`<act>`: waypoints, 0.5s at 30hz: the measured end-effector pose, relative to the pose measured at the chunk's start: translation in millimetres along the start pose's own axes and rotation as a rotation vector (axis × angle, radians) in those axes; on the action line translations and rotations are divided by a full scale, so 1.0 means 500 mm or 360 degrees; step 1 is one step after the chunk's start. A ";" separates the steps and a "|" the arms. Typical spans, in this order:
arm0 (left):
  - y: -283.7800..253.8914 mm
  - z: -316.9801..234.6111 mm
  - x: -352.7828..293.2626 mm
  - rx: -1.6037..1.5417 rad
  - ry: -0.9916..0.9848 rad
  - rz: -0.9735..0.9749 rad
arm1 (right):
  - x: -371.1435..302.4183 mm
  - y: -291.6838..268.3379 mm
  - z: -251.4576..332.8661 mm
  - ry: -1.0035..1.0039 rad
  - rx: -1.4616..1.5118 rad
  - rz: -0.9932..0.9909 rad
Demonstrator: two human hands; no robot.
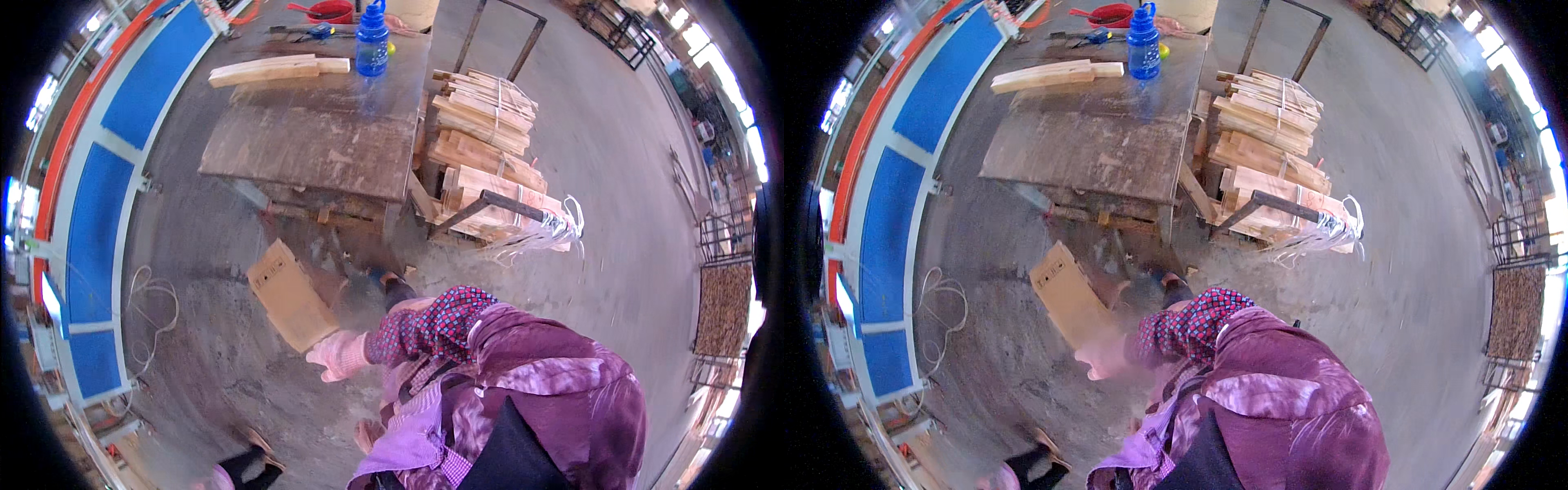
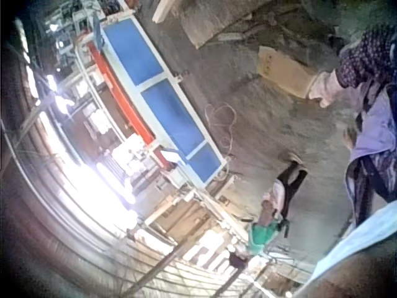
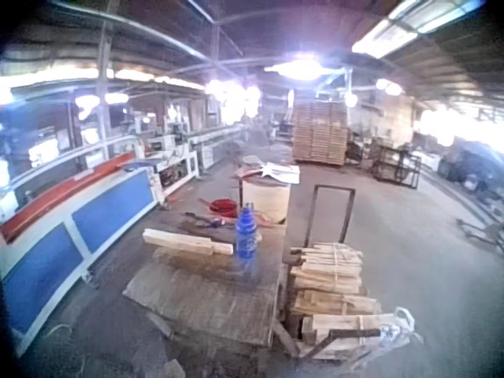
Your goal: The person picks up wooden planks from a pile on the floor, carries them to a workbench, and stacks them. They then move to a different area to gather long thin wooden strips and carry them to a large stack of lumber.
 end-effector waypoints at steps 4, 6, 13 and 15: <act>-0.053 0.126 -0.102 -0.0059 -0.0128 -0.0107 | -0.065 0.079 0.066 -0.0033 -0.0151 0.0188; -0.065 0.163 -0.133 -0.0089 -0.0156 -0.0132 | -0.091 0.139 0.099 -0.0072 -0.0131 0.0289; -0.072 0.210 -0.179 -0.0188 -0.0129 -0.0140 | -0.166 0.288 0.189 -0.0222 -0.0338 0.0512; -0.069 0.208 -0.184 -0.0214 -0.0120 -0.0140 | -0.175 0.304 0.198 -0.0324 -0.0355 0.0499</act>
Point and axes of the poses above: each hand's wrist, its own x-axis towards the middle knuckle, its own y-axis out of the palm, z = x × y, the point moved 7 cm from there along x, towards the middle knuckle, and after that the axes turned 10 degrees about y, right-handed, at the moved point
